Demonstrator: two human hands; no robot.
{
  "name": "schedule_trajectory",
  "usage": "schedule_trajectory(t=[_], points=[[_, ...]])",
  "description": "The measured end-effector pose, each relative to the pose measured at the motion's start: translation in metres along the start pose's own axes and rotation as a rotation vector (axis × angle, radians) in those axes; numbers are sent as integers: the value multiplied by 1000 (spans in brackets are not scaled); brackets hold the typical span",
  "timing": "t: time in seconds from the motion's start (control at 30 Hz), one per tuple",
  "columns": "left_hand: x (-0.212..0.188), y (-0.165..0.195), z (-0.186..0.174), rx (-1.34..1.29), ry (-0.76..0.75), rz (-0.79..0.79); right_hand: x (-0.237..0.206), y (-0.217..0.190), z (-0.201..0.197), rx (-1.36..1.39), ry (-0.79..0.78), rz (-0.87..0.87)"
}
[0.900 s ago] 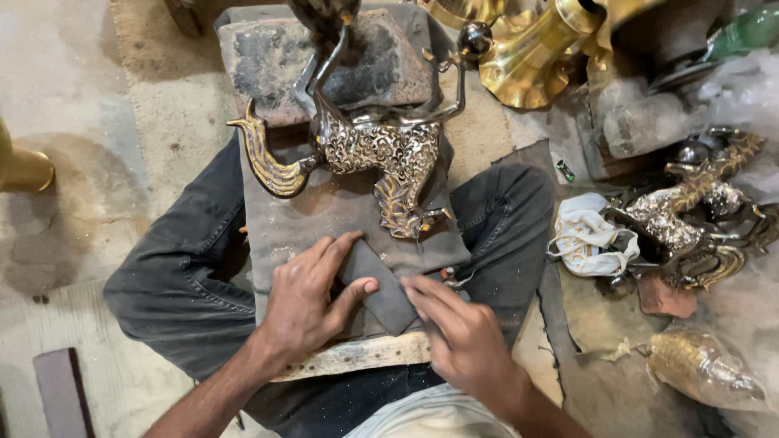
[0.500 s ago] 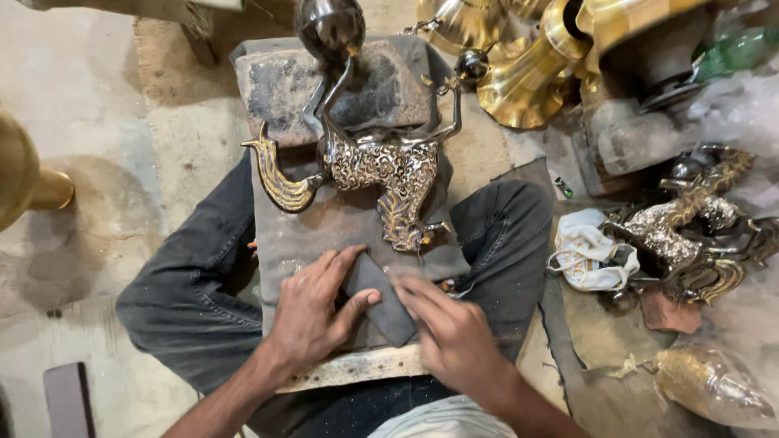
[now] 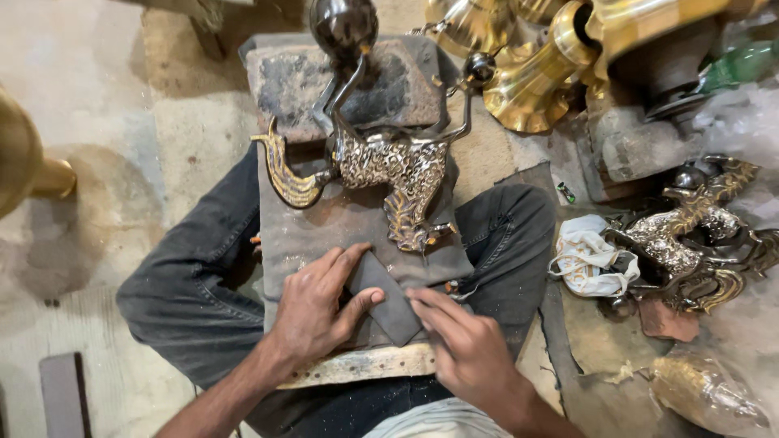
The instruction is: The person sits on the floor with a brass horse figurine resting on a board on their lap and files its surface with a flat file. They then rub the figurine with a wooden block and use a small tool to work the details, turning the figurine over to reach other sides.
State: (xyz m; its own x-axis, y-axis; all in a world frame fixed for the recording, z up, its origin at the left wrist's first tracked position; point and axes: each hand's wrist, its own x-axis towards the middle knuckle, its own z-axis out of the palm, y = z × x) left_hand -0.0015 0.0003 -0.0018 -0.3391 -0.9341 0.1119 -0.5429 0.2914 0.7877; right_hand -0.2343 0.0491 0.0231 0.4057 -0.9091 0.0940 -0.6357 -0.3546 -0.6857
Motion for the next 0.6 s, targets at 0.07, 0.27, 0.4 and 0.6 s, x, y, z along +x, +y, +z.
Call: schedule_trajectory(t=[0.07, 0.27, 0.4, 0.6], points=[[-2, -1, 1, -12, -13, -39, -7, -3, -3, 9, 13, 11], [0, 1, 0, -6, -12, -43, 35, 0, 15, 59, 26, -16], [1, 1, 0, 3, -2, 2, 23, -3, 8, 26, 53, -57], [-3, -3, 2, 4, -19, -23, 1, -2, 3, 27, 26, 33]])
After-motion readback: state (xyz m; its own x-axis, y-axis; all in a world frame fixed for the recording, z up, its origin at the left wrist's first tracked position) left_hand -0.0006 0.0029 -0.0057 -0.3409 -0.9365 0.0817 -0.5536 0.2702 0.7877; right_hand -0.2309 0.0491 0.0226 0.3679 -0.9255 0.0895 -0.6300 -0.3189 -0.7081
